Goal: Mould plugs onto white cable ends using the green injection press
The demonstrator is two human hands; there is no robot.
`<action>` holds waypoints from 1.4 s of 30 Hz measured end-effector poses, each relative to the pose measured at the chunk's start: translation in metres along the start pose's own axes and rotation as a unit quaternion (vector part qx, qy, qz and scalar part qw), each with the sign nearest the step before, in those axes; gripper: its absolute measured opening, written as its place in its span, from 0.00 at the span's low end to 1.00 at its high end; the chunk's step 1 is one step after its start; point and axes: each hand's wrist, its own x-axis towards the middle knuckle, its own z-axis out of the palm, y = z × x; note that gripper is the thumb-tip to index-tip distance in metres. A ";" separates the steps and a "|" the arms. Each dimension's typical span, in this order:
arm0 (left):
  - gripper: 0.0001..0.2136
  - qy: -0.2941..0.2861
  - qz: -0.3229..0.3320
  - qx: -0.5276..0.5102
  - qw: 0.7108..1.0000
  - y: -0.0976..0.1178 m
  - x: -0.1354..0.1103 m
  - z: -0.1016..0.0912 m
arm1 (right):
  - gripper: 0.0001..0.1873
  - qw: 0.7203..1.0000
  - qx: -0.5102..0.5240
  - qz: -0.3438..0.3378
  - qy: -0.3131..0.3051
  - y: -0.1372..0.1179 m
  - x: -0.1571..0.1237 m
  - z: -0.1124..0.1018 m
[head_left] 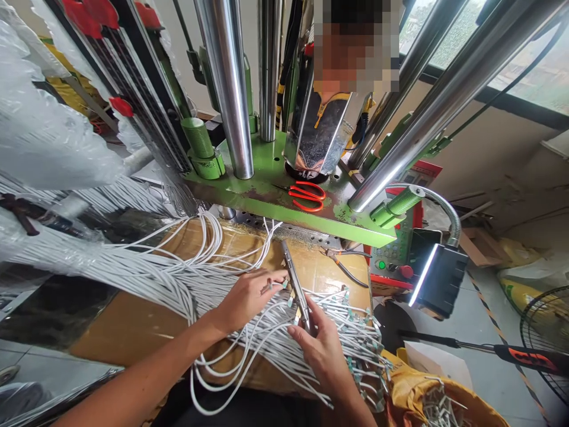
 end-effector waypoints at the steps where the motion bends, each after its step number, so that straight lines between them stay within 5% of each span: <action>1: 0.17 0.039 -0.047 -0.003 0.998 0.003 -0.003 0.001 | 0.31 1.000 0.011 0.004 0.006 0.000 0.000 0.001; 3: 0.24 0.140 -0.116 -0.015 0.983 0.007 -0.010 0.004 | 0.32 0.999 0.026 0.012 0.019 0.001 0.001 0.003; 6: 0.13 0.222 -0.117 -0.006 0.968 0.008 -0.022 0.004 | 0.33 0.999 0.041 0.032 0.017 0.003 0.002 0.002; 11: 0.07 0.173 -0.066 0.003 0.983 0.003 -0.029 -0.011 | 0.35 0.996 0.077 0.046 -0.011 0.007 0.003 -0.010; 15: 0.18 0.087 -0.250 -0.127 0.956 0.006 -0.027 -0.023 | 0.38 0.994 0.088 0.062 -0.016 0.008 0.001 -0.016; 18: 0.23 0.115 -0.338 -0.308 0.882 0.016 -0.021 -0.027 | 0.41 0.996 0.072 0.061 -0.006 0.009 0.000 -0.016; 23: 0.09 0.274 -0.406 -0.545 0.680 0.029 -0.003 -0.031 | 0.42 0.997 0.054 0.052 0.006 0.009 0.002 -0.014; 26: 0.07 0.253 -0.425 -0.590 0.639 0.031 0.000 -0.027 | 0.42 0.997 0.054 0.046 0.007 0.008 0.002 -0.014; 28: 0.11 0.201 -0.417 -0.570 0.679 0.029 0.000 -0.024 | 0.43 0.997 0.050 0.050 0.002 0.008 0.002 -0.014; 31: 0.19 0.133 -0.349 -0.451 0.811 0.022 0.004 -0.021 | 0.42 0.997 0.048 0.059 -0.003 0.010 0.002 -0.014; 35: 0.10 0.036 -0.185 -0.176 0.966 0.007 0.016 -0.025 | 0.39 0.997 0.068 0.041 -0.004 0.018 0.004 -0.014; 38: 0.09 -0.042 -0.017 -0.035 0.998 -0.004 0.022 -0.022 | 0.39 0.997 0.070 0.031 0.005 0.020 0.006 -0.014; 42: 0.10 -0.038 0.123 0.040 0.991 -0.015 0.023 -0.009 | 0.41 0.998 0.058 0.035 0.015 0.020 0.006 -0.015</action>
